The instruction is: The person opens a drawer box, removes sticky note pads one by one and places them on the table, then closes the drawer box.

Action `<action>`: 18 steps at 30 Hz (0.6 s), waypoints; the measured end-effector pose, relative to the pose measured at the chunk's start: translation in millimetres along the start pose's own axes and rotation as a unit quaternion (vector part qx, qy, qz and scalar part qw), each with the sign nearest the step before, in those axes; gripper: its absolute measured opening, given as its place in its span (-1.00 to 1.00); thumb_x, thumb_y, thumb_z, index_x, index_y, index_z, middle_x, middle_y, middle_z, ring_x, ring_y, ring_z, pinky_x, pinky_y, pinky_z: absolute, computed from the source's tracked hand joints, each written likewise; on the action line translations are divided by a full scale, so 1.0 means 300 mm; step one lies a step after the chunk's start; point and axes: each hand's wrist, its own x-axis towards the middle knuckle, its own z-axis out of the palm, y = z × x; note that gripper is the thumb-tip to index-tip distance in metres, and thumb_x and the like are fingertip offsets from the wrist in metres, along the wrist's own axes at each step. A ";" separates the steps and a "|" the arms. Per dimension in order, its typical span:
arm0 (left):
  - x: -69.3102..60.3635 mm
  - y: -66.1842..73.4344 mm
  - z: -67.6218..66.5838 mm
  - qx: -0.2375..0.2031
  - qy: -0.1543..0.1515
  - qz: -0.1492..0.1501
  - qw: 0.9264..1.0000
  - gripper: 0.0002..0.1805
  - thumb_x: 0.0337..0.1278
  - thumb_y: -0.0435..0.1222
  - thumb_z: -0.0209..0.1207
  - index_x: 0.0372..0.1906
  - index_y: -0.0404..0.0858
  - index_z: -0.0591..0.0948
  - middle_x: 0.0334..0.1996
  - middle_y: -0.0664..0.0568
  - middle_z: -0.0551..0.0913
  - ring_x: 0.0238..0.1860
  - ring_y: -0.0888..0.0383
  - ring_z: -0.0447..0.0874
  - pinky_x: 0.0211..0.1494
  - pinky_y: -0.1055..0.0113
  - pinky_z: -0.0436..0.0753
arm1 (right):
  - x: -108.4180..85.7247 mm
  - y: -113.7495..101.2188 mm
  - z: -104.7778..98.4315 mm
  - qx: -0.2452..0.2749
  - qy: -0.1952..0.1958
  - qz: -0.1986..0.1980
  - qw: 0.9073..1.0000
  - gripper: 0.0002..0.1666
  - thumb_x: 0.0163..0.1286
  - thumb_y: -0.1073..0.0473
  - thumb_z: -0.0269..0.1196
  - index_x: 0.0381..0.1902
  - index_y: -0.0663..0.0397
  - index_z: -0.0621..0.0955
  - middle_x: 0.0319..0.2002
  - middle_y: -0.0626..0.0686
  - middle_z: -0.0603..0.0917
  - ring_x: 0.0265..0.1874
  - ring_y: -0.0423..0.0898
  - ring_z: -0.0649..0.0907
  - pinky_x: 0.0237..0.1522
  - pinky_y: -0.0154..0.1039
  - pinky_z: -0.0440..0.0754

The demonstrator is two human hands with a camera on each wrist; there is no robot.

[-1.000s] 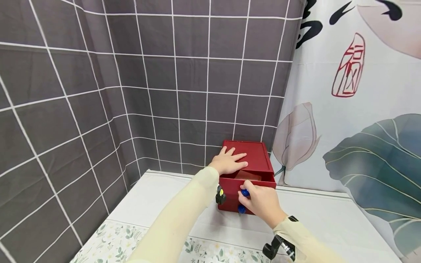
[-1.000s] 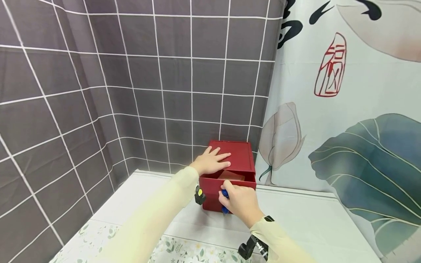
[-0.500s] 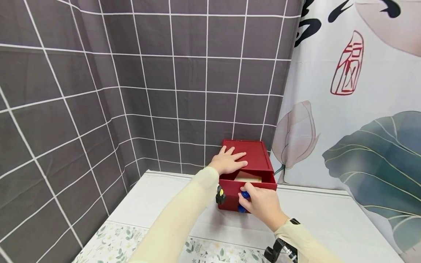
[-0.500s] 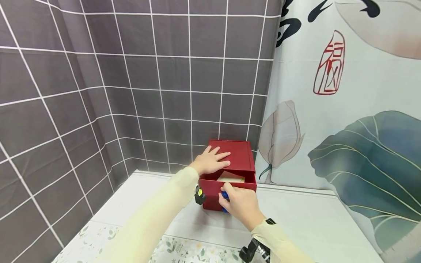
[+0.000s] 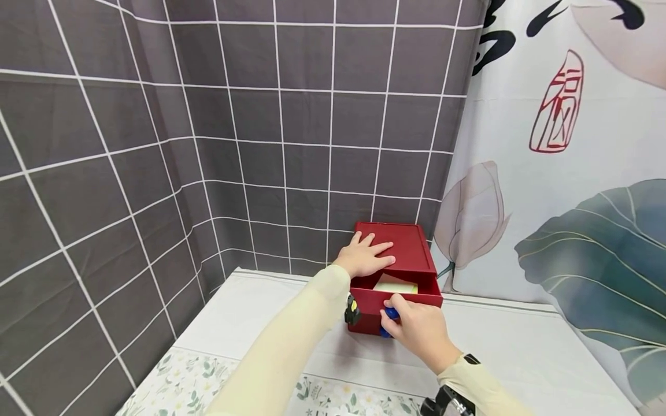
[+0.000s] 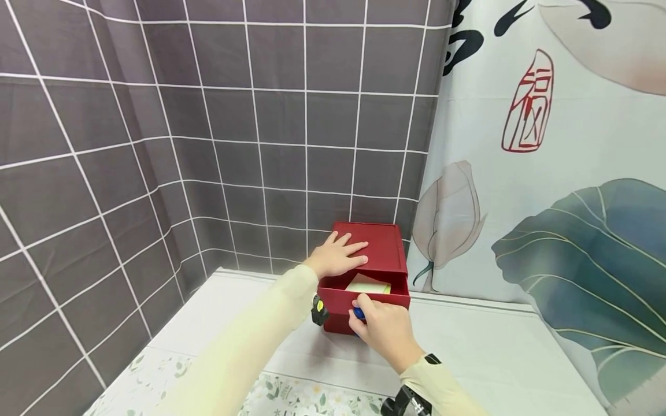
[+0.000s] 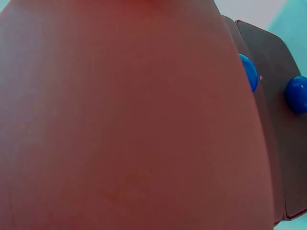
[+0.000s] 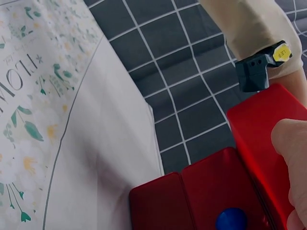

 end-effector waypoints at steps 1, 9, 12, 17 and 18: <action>0.001 0.002 0.000 0.001 0.000 0.000 1.000 -0.33 0.37 0.34 -0.19 0.54 0.40 0.21 0.62 0.05 0.05 0.62 -0.14 -0.24 0.48 -0.22 0.23 | -0.001 0.000 -0.001 0.000 0.001 0.000 1.000 -0.70 0.02 0.06 0.45 -0.42 0.01 0.54 -0.37 -0.10 0.82 -0.69 -0.25 0.65 -0.67 -0.36 0.57; 0.007 0.003 0.003 0.005 0.000 0.000 1.000 -0.34 0.37 0.34 -0.19 0.54 0.41 0.20 0.62 0.05 0.05 0.63 -0.14 -0.24 0.47 -0.22 0.24 | -0.007 -0.004 -0.005 0.004 0.002 0.004 1.000 -0.75 0.07 0.04 0.39 -0.43 0.01 0.55 -0.37 -0.11 0.82 -0.71 -0.25 0.64 -0.70 -0.38 0.53; 0.009 0.001 0.007 0.005 0.000 0.000 1.000 -0.33 0.37 0.35 -0.20 0.54 0.41 0.20 0.62 0.05 0.05 0.62 -0.14 -0.24 0.47 -0.22 0.24 | -0.011 -0.007 -0.005 0.005 0.001 0.005 1.000 -0.76 0.10 0.03 0.36 -0.43 0.01 0.55 -0.37 -0.11 0.82 -0.72 -0.25 0.63 -0.70 -0.39 0.52; 0.006 0.000 0.005 0.003 -0.003 0.001 1.000 -0.33 0.37 0.34 -0.19 0.54 0.40 0.20 0.62 0.05 0.05 0.62 -0.14 -0.24 0.47 -0.22 0.24 | -0.012 -0.007 -0.007 0.010 0.008 -0.001 1.000 -0.78 0.15 0.02 0.32 -0.43 0.01 0.55 -0.37 -0.11 0.82 -0.73 -0.25 0.63 -0.71 -0.40 0.51; 0.006 0.000 0.002 0.004 -0.001 0.002 1.000 -0.33 0.38 0.33 -0.19 0.54 0.40 0.20 0.62 0.05 0.05 0.62 -0.14 -0.24 0.47 -0.22 0.24 | -0.011 -0.007 -0.008 0.012 0.010 -0.001 1.000 -0.78 0.15 0.02 0.32 -0.42 0.01 0.55 -0.37 -0.11 0.82 -0.73 -0.25 0.62 -0.70 -0.40 0.51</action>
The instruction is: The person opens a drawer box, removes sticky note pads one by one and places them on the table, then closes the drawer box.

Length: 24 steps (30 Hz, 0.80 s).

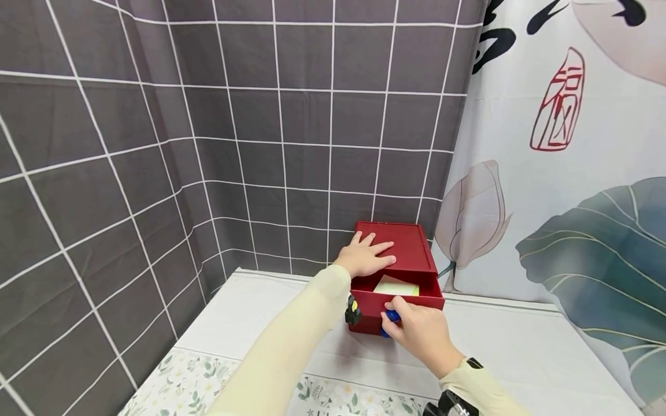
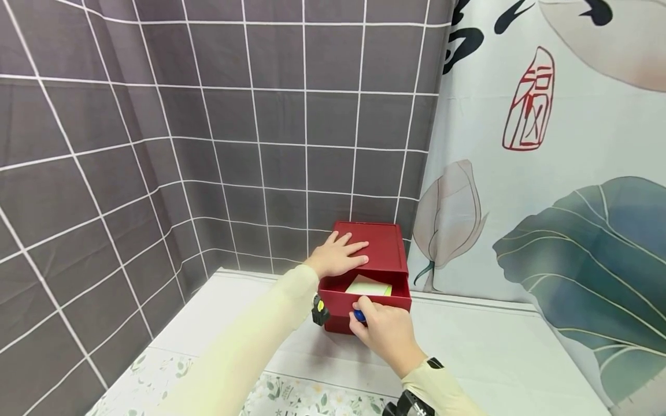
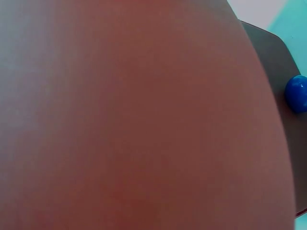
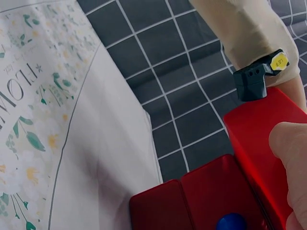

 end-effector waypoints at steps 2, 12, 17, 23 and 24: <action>-0.001 0.000 -0.003 -0.001 0.002 0.002 1.000 -0.34 0.38 0.33 -0.19 0.54 0.39 0.20 0.62 0.04 0.05 0.62 -0.14 -0.23 0.47 -0.22 0.25 | 0.001 -0.002 -0.004 0.001 0.003 0.001 1.000 -0.78 0.17 0.01 0.30 -0.42 0.01 0.55 -0.37 -0.11 0.82 -0.73 -0.25 0.62 -0.70 -0.39 0.52; 0.002 -0.007 0.000 -0.001 0.002 -0.001 1.000 -0.34 0.38 0.35 -0.21 0.54 0.41 0.20 0.62 0.06 0.04 0.63 -0.12 -0.26 0.47 -0.22 0.23 | -0.005 -0.025 -0.019 0.005 0.027 -0.009 1.000 -0.65 0.43 -0.09 0.05 -0.44 -0.01 0.55 -0.40 -0.14 0.81 -0.74 -0.26 0.61 -0.73 -0.42 0.45; 0.002 -0.006 0.010 -0.008 -0.003 -0.001 1.000 -0.34 0.38 0.34 -0.20 0.54 0.40 0.20 0.62 0.06 0.04 0.63 -0.12 -0.26 0.47 -0.22 0.24 | -0.016 -0.028 -0.021 0.008 0.028 -0.008 1.000 -0.61 0.46 -0.12 0.01 -0.45 -0.02 0.54 -0.39 -0.14 0.81 -0.73 -0.26 0.62 -0.73 -0.42 0.45; 0.003 -0.006 0.011 -0.004 0.000 0.000 1.000 -0.33 0.37 0.34 -0.20 0.54 0.40 0.20 0.62 0.06 0.04 0.63 -0.12 -0.26 0.48 -0.22 0.23 | -0.019 -0.014 -0.037 0.031 0.009 -0.024 0.999 -0.58 0.53 -0.15 0.02 -0.30 -0.02 0.63 -0.44 -0.18 0.77 -0.70 -0.30 0.61 -0.68 -0.40 0.51; 0.004 -0.006 0.010 -0.005 0.001 0.001 1.000 -0.33 0.37 0.34 -0.20 0.54 0.40 0.20 0.62 0.06 0.04 0.63 -0.12 -0.26 0.48 -0.22 0.23 | -0.020 -0.009 -0.044 0.040 0.000 -0.028 0.999 -0.57 0.55 -0.16 0.01 -0.25 -0.02 0.65 -0.50 -0.20 0.74 -0.70 -0.32 0.58 -0.68 -0.41 0.50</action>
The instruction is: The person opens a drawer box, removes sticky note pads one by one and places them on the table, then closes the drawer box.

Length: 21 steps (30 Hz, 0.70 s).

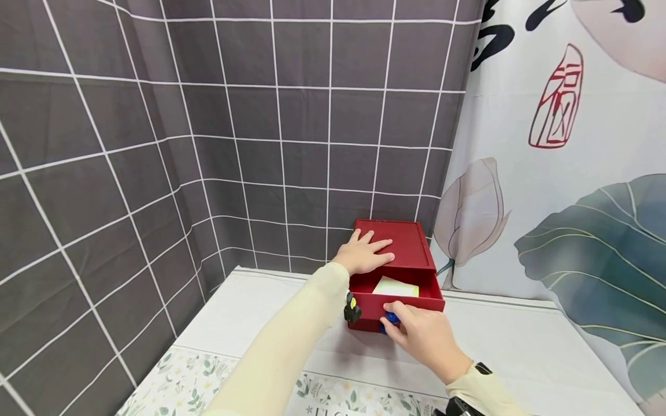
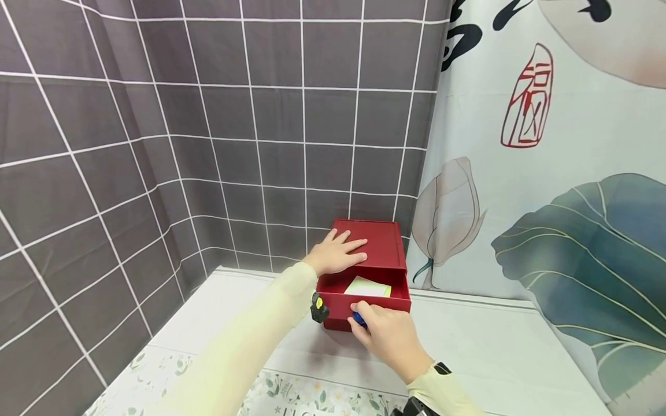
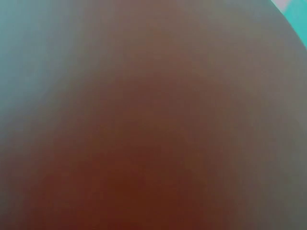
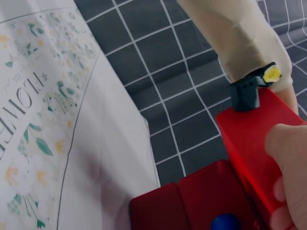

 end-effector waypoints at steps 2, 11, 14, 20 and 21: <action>0.000 0.000 -0.001 -0.001 0.001 0.002 1.000 -0.33 0.37 0.34 -0.19 0.54 0.40 0.20 0.62 0.06 0.04 0.63 -0.11 -0.26 0.49 -0.22 0.22 | -0.004 0.009 -0.019 0.017 -0.021 -0.008 1.000 -0.54 0.57 -0.20 -0.01 -0.13 -0.04 0.67 -0.60 -0.25 0.63 -0.71 -0.37 0.51 -0.67 -0.45 0.44; 0.002 -0.007 -0.007 0.008 0.000 0.003 1.000 -0.32 0.37 0.34 -0.20 0.55 0.39 0.19 0.62 0.05 0.04 0.62 -0.14 -0.25 0.48 -0.21 0.24 | 0.082 0.132 -0.145 0.064 0.019 -0.101 0.993 -0.63 0.54 -0.04 0.07 -0.14 0.05 0.71 -0.57 -0.21 0.63 -0.70 -0.30 0.54 -0.65 -0.44 0.52; 0.004 -0.005 -0.010 0.009 -0.002 0.001 1.000 -0.33 0.38 0.33 -0.20 0.55 0.38 0.18 0.62 0.04 0.04 0.62 -0.14 -0.24 0.48 -0.21 0.24 | 0.142 0.214 -0.172 0.069 -0.004 -0.100 0.993 -0.57 0.58 -0.04 0.00 -0.15 0.10 0.71 -0.43 -0.11 0.70 -0.59 -0.24 0.61 -0.54 -0.36 0.63; 0.006 0.000 -0.004 0.017 -0.007 -0.001 1.000 -0.32 0.38 0.33 -0.20 0.56 0.38 0.17 0.62 0.04 0.04 0.62 -0.14 -0.23 0.47 -0.20 0.27 | 0.222 0.328 -0.178 0.085 -0.176 -0.100 0.975 -0.86 0.34 0.21 0.40 -0.15 0.06 0.75 -0.23 -0.06 0.77 -0.30 -0.16 0.76 -0.25 -0.22 0.75; 0.006 0.001 -0.003 0.017 -0.008 -0.001 1.000 -0.32 0.39 0.33 -0.20 0.56 0.38 0.17 0.62 0.04 0.04 0.62 -0.14 -0.23 0.47 -0.20 0.27 | 0.233 0.334 -0.172 0.094 -0.214 -0.099 0.967 -0.79 0.23 0.27 0.47 -0.15 0.05 0.77 -0.23 -0.07 0.78 -0.27 -0.16 0.76 -0.22 -0.22 0.75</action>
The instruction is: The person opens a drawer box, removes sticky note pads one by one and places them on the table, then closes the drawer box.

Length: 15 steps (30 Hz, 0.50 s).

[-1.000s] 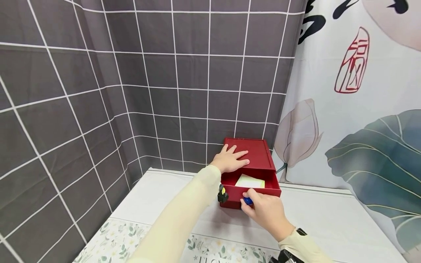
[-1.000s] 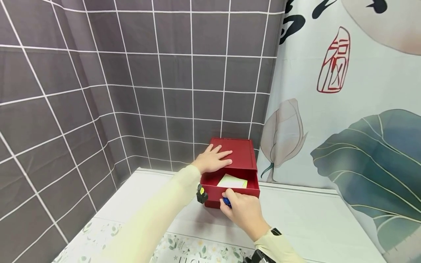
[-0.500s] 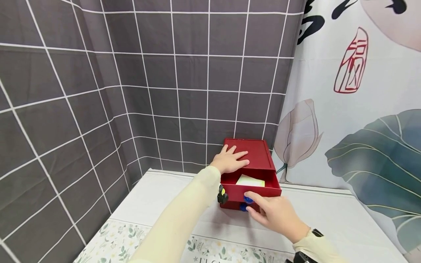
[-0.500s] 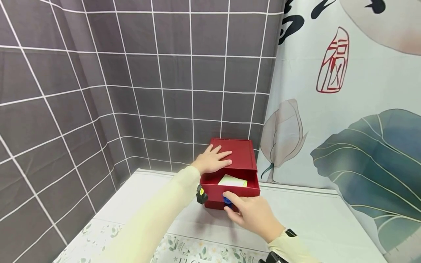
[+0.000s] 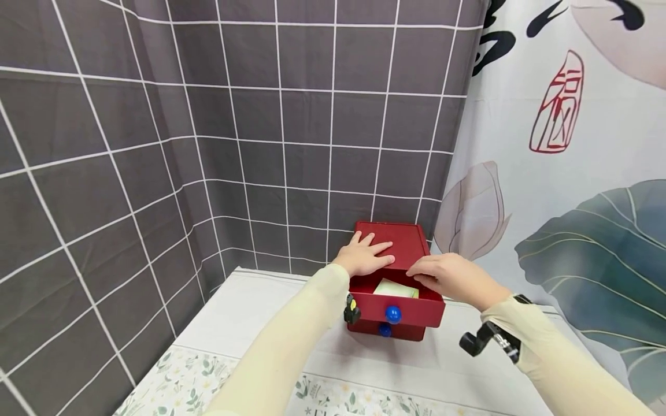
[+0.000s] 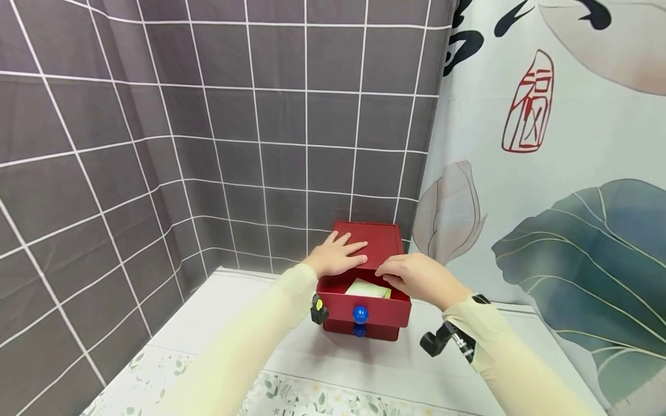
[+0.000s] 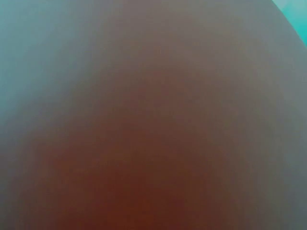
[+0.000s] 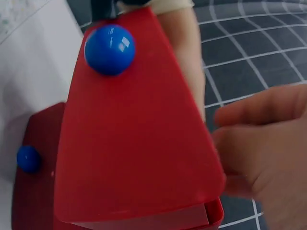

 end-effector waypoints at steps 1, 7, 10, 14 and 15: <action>0.001 -0.001 0.003 0.002 0.000 0.000 1.000 -0.32 0.39 0.33 -0.20 0.56 0.38 0.17 0.62 0.04 0.04 0.62 -0.14 -0.23 0.46 -0.19 0.28 | 0.011 0.006 0.004 0.016 -0.037 0.004 0.999 -0.71 0.14 0.32 0.51 -0.15 0.05 0.77 -0.24 -0.08 0.78 -0.27 -0.17 0.76 -0.20 -0.22 0.75; 0.005 -0.004 0.007 0.003 0.001 -0.002 1.000 -0.33 0.39 0.33 -0.21 0.55 0.39 0.18 0.63 0.05 0.03 0.62 -0.13 -0.23 0.46 -0.20 0.28 | 0.067 0.017 0.049 0.094 -0.199 0.026 0.975 -0.78 0.24 0.25 0.47 -0.14 -0.08 0.79 -0.29 -0.18 0.77 -0.34 -0.26 0.70 -0.18 -0.31 0.71; 0.010 -0.006 0.010 -0.001 0.000 -0.002 1.000 -0.33 0.39 0.32 -0.20 0.55 0.39 0.18 0.63 0.05 0.03 0.62 -0.14 -0.23 0.46 -0.21 0.27 | 0.077 0.015 0.063 0.093 -0.223 0.018 0.970 -0.71 0.22 0.27 0.48 -0.10 -0.12 0.79 -0.20 -0.15 0.78 -0.24 -0.20 0.74 -0.12 -0.29 0.71; 0.010 -0.005 0.007 -0.003 0.001 0.002 1.000 -0.33 0.40 0.32 -0.19 0.56 0.37 0.18 0.63 0.04 0.03 0.62 -0.15 -0.23 0.46 -0.23 0.26 | 0.082 0.013 0.072 0.086 -0.237 0.017 0.968 -0.61 0.20 0.32 0.48 -0.02 -0.11 0.80 -0.06 -0.10 0.78 -0.10 -0.12 0.76 -0.07 -0.27 0.72; 0.008 -0.004 0.004 -0.002 0.000 0.002 1.000 -0.33 0.39 0.32 -0.20 0.56 0.37 0.17 0.63 0.04 0.02 0.62 -0.15 -0.23 0.46 -0.23 0.26 | 0.084 0.013 0.074 0.090 -0.238 0.020 0.967 -0.60 0.20 0.33 0.48 -0.02 -0.12 0.80 -0.08 -0.12 0.78 -0.13 -0.14 0.76 -0.09 -0.29 0.72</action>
